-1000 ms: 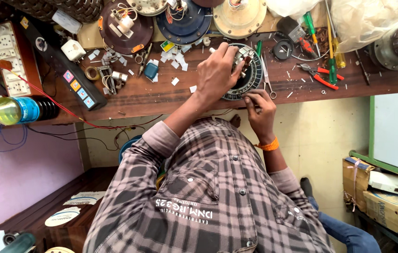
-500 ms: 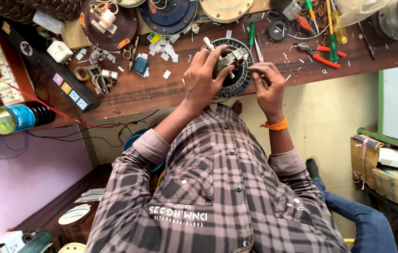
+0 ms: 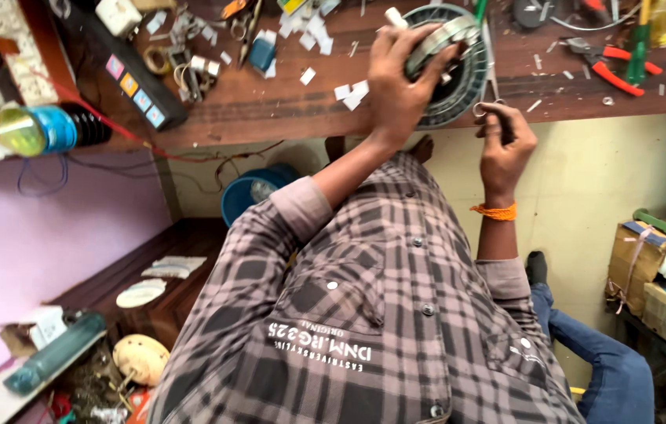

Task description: The person sits at a cluttered workbench fitting small white brush/insulator components by hand into the commutator end of an electric motor armature, occasionally using pliers to position parts and picking small pieces from the bench, working through the motor parts one at a time.

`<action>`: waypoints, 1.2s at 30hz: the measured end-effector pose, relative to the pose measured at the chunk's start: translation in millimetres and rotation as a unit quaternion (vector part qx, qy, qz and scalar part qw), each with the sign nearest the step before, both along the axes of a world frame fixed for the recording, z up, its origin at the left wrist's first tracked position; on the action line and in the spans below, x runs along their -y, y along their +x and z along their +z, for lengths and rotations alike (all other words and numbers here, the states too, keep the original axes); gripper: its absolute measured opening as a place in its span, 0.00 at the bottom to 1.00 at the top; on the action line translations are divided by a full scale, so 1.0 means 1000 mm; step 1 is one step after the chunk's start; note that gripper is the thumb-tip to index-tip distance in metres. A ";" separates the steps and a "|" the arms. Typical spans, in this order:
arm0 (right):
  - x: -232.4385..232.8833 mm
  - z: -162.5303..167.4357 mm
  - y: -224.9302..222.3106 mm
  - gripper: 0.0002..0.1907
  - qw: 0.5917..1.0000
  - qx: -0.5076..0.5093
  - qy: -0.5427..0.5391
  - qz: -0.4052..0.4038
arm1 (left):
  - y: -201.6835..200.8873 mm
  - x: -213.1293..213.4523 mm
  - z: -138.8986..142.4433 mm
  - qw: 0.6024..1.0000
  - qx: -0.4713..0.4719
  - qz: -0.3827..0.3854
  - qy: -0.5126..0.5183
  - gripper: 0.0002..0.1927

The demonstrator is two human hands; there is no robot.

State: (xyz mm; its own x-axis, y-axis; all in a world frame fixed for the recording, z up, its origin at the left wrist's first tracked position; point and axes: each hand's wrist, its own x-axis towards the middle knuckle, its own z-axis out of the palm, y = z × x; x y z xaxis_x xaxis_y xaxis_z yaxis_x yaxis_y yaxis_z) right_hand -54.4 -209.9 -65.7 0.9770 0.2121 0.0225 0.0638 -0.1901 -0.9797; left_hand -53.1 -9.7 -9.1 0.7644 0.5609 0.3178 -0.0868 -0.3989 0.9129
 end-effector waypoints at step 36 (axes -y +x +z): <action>-0.122 0.007 -0.045 0.08 0.932 0.077 -0.222 0.278 | -0.100 -0.125 -0.043 0.974 -0.174 -0.117 -0.085 0.08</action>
State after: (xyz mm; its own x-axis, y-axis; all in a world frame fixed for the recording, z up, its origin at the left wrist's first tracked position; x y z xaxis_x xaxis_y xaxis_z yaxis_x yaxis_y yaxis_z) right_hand -99.6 -88.2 -58.3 0.7065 0.7054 -0.0568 0.4060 -0.4698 -0.7839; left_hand -152.8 115.5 -51.7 0.9226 0.3802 -0.0652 0.1685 -0.2453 0.9547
